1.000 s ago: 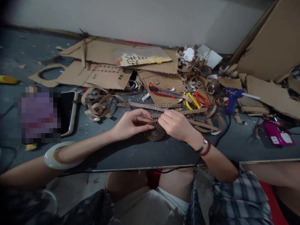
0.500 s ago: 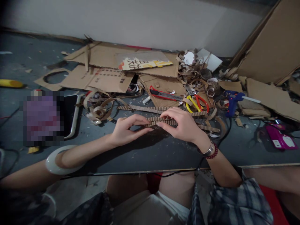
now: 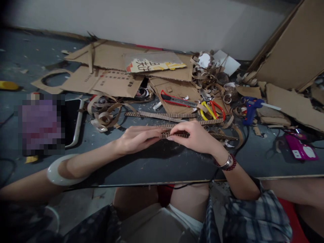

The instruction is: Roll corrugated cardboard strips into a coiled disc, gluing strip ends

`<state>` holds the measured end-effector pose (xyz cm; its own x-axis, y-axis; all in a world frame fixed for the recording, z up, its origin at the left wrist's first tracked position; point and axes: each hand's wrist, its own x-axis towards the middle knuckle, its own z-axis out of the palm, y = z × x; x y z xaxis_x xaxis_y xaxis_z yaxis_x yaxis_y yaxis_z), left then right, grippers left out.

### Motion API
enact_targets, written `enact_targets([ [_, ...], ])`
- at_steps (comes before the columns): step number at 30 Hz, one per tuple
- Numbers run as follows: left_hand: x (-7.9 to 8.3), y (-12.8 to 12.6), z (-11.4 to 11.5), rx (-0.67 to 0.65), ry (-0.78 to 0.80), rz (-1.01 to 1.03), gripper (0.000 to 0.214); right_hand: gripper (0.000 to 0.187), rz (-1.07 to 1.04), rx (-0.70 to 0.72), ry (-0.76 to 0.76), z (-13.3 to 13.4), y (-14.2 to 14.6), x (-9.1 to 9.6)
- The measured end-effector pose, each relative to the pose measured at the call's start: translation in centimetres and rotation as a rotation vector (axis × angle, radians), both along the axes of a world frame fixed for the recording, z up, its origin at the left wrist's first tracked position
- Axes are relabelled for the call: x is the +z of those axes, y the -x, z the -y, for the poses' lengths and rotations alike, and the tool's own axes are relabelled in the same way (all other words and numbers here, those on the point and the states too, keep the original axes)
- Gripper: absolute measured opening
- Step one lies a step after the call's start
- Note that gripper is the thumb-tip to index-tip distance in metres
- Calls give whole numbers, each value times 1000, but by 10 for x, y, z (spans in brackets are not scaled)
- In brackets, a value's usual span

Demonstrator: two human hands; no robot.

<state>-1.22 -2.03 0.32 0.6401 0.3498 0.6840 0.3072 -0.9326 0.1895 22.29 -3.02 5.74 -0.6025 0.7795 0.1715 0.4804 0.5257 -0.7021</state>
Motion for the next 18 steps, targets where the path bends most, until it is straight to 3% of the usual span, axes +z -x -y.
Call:
enact_targets([
  [18,-4,-4,3,10,-98,68,34,18,62,79,97,-4,-7,8],
])
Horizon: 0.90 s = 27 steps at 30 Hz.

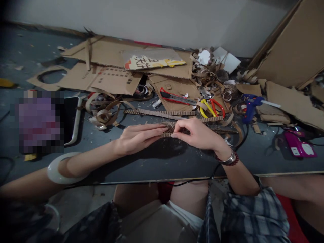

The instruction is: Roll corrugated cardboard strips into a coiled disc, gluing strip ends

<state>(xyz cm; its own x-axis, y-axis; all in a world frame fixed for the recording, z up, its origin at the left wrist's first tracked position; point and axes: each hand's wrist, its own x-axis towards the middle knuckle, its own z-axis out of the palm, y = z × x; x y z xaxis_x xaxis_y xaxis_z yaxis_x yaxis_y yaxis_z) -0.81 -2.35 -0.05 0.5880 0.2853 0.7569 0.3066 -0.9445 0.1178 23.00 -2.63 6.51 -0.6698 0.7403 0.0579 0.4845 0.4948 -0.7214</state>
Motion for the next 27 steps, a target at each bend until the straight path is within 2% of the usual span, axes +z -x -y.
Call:
enact_targets([
  [4,2,2,1,-54,12,22,40,24,-8,-59,42,-2,-1,-3],
  [9,7,5,5,-119,70,44,46,38,41,-236,50,-6,-3,-10],
  [11,9,6,6,-131,93,45,47,50,33,-209,74,-6,-3,-11],
  [13,10,8,7,-168,96,34,47,65,9,-120,95,-7,-4,-11],
  [17,11,9,6,-242,96,-5,48,62,13,34,120,-9,-5,-12],
  [23,11,3,8,-148,114,69,47,57,-53,-3,138,-7,-2,-16],
  [25,12,1,6,-109,187,102,47,57,-105,-67,65,-5,0,-17],
  [27,11,-2,3,-71,351,190,53,60,-150,-156,-88,-3,0,-17],
])
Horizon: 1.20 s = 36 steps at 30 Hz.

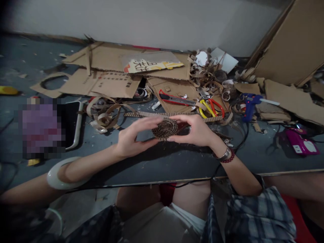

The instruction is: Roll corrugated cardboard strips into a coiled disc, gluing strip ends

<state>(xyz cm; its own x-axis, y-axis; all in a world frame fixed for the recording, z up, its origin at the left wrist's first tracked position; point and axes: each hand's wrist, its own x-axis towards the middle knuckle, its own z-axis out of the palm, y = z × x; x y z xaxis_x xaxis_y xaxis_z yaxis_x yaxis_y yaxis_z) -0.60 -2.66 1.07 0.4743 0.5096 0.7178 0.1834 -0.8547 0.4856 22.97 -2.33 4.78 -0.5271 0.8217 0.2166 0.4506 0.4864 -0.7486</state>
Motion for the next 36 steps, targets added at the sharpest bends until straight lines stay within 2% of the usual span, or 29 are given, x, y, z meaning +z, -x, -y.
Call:
enact_targets([
  [2,-3,-3,-5,-18,271,112,76,61,-1,-100,-187,2,0,-2],
  [3,-5,-4,-7,-62,434,182,77,62,11,-138,-273,2,0,-3],
  [6,-10,-10,-11,-230,886,289,51,61,97,-187,-441,3,1,-11],
  [8,-10,-13,-11,-269,1050,294,51,60,177,-188,-495,4,2,-16],
  [12,-5,-16,-9,-223,1118,238,53,64,301,-175,-566,5,5,-23],
  [19,0,-15,-9,-142,1219,189,39,62,385,-126,-624,5,7,-26],
  [22,1,-14,-10,-123,1261,159,32,69,389,-70,-585,2,4,-26],
  [26,1,-12,-12,-141,1286,126,28,78,461,-5,-460,-1,-2,-20],
  [32,-1,-9,-13,-187,1289,21,30,75,566,68,-351,3,-2,-8],
  [36,-2,-7,-15,-181,1255,30,37,67,547,45,-363,4,-2,-8],
])
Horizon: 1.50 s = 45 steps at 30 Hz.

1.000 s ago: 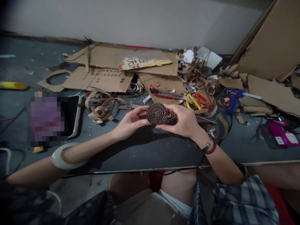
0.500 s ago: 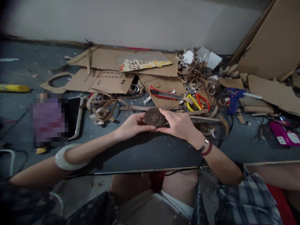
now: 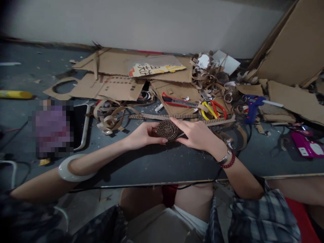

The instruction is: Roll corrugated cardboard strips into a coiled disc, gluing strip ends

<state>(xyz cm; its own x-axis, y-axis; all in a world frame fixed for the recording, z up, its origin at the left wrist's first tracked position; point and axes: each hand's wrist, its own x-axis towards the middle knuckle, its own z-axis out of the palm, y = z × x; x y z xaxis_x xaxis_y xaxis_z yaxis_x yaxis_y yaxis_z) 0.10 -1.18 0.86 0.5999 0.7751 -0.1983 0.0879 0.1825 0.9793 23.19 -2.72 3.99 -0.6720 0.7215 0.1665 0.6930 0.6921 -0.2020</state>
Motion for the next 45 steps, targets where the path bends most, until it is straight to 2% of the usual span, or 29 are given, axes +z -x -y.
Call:
enact_targets([
  [6,-2,-2,-4,106,-48,62,54,56,-113,-125,-152,-2,2,-9],
  [13,-4,-7,-3,126,-152,42,55,56,-116,-182,-167,1,11,-17],
  [18,-5,-5,-5,93,-135,22,47,59,-108,-137,-95,-1,8,-17],
  [23,-3,-4,-5,77,-99,5,40,60,-108,-68,24,-4,0,-8],
  [30,4,-2,1,-73,-50,-56,33,72,-111,23,215,-4,-6,6],
  [32,4,-1,0,-100,-49,-50,34,74,-118,28,227,-4,-7,6],
  [34,3,0,-1,-90,-59,-35,37,70,-142,20,190,-4,-7,5],
  [39,2,0,-3,76,-113,26,55,61,-240,-121,21,0,-1,-2],
  [45,2,-6,2,142,-167,78,54,58,-232,-234,-118,6,13,-15],
])
